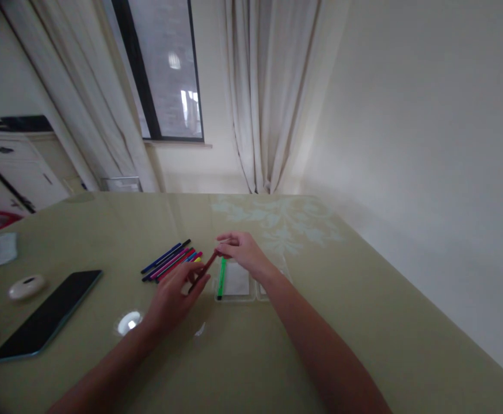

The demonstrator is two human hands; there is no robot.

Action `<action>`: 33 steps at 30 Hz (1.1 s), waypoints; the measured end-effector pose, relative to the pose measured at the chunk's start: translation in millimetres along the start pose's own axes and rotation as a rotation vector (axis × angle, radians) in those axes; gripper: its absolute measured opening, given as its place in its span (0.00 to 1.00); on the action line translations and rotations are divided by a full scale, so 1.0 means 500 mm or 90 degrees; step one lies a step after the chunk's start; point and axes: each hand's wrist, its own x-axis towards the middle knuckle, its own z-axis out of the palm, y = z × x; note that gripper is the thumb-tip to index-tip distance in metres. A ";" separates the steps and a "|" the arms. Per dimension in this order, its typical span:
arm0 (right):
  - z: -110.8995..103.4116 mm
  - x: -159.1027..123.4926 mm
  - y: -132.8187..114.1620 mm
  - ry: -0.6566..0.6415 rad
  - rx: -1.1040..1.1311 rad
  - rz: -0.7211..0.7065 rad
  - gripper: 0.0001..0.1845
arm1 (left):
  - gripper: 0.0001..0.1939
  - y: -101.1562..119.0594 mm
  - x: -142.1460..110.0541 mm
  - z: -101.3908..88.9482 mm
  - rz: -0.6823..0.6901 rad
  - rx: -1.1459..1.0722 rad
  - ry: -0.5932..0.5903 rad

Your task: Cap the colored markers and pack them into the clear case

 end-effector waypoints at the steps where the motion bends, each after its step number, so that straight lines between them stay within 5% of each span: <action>1: -0.005 0.000 -0.003 0.009 0.002 0.000 0.13 | 0.11 0.002 0.000 -0.001 0.026 -0.009 -0.012; 5: -0.026 0.003 -0.013 0.034 -0.039 -0.014 0.08 | 0.21 0.010 -0.007 -0.001 0.117 -0.015 -0.091; 10: -0.044 0.008 -0.010 0.040 -0.095 0.002 0.05 | 0.20 0.006 -0.018 0.014 0.189 0.016 -0.134; 24: -0.032 0.012 -0.001 0.065 -0.035 0.034 0.05 | 0.19 0.011 -0.022 0.015 0.198 0.016 -0.094; 33: -0.022 0.009 0.000 0.075 -0.071 0.035 0.07 | 0.16 0.014 -0.017 0.009 0.224 0.050 -0.139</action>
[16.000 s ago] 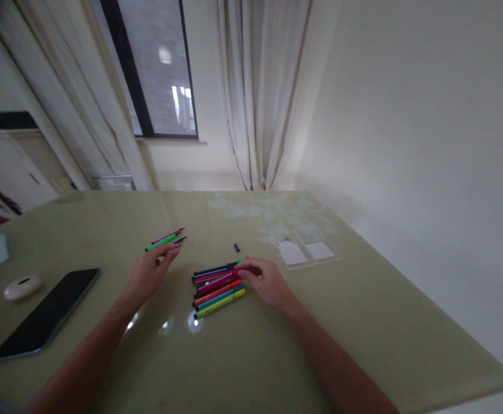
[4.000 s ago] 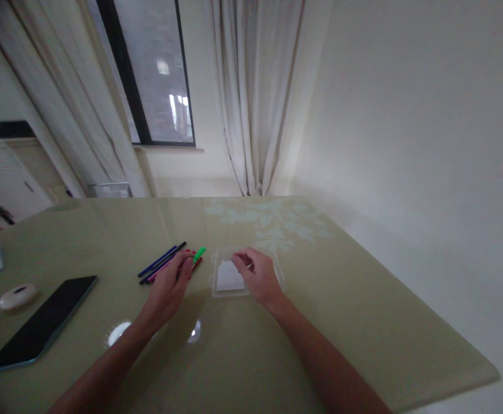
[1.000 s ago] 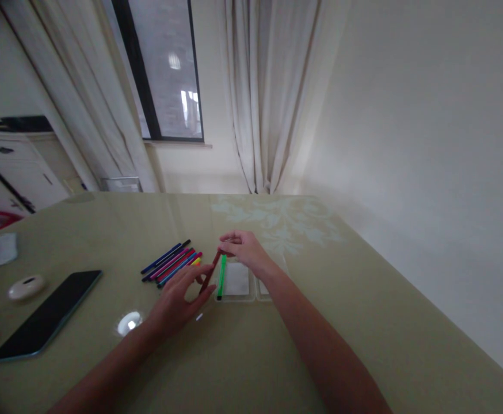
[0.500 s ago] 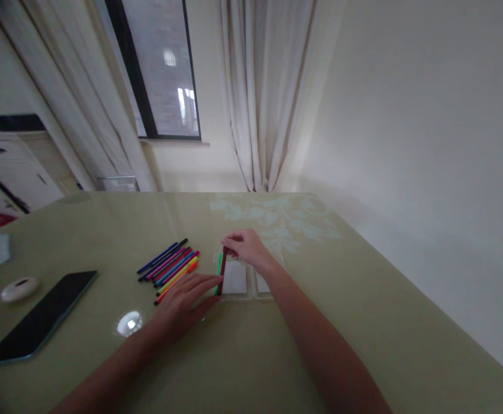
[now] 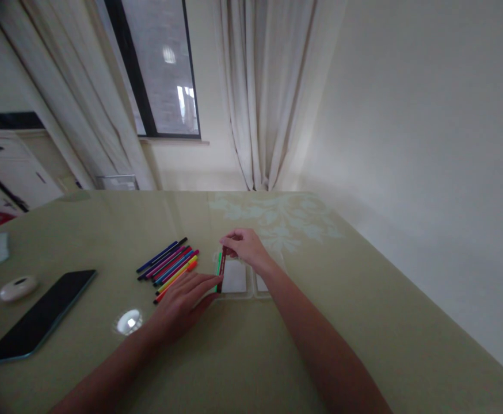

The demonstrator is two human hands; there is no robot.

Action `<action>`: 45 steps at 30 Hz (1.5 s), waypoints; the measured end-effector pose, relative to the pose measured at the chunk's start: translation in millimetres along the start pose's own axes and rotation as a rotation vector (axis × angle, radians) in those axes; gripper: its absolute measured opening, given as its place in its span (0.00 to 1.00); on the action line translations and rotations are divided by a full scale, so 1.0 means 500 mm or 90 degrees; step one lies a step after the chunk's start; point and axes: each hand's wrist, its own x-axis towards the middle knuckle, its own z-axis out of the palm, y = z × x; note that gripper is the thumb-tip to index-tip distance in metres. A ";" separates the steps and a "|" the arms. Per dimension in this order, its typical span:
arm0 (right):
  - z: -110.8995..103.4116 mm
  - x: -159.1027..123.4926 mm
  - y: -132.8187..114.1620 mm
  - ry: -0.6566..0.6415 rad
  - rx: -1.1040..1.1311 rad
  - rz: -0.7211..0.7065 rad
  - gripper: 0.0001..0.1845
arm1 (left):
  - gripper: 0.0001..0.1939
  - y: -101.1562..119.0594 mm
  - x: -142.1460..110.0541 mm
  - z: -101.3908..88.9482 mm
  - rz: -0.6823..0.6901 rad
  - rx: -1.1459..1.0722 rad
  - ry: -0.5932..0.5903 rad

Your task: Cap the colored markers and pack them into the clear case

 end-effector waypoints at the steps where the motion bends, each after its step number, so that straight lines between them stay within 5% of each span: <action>1: 0.000 0.000 0.001 -0.005 0.001 -0.001 0.07 | 0.16 0.000 0.000 0.000 -0.003 -0.001 0.000; 9: -0.018 0.016 0.032 -0.003 -0.038 -0.019 0.05 | 0.20 -0.010 -0.002 0.002 -0.054 0.005 0.008; 16: -0.006 0.026 0.070 -0.017 -0.072 0.001 0.05 | 0.32 -0.013 -0.008 0.005 -0.084 -0.009 -0.073; 25: 0.001 0.025 0.087 -0.018 -0.235 -0.078 0.06 | 0.19 -0.017 -0.006 0.010 -0.049 -0.031 -0.110; 37: -0.004 0.030 0.093 0.003 -0.332 -0.130 0.07 | 0.18 -0.012 0.000 0.007 -0.037 -0.040 -0.106; 45: -0.013 0.033 0.093 -0.061 -0.360 -0.124 0.09 | 0.18 -0.012 0.001 0.013 -0.019 -0.042 -0.085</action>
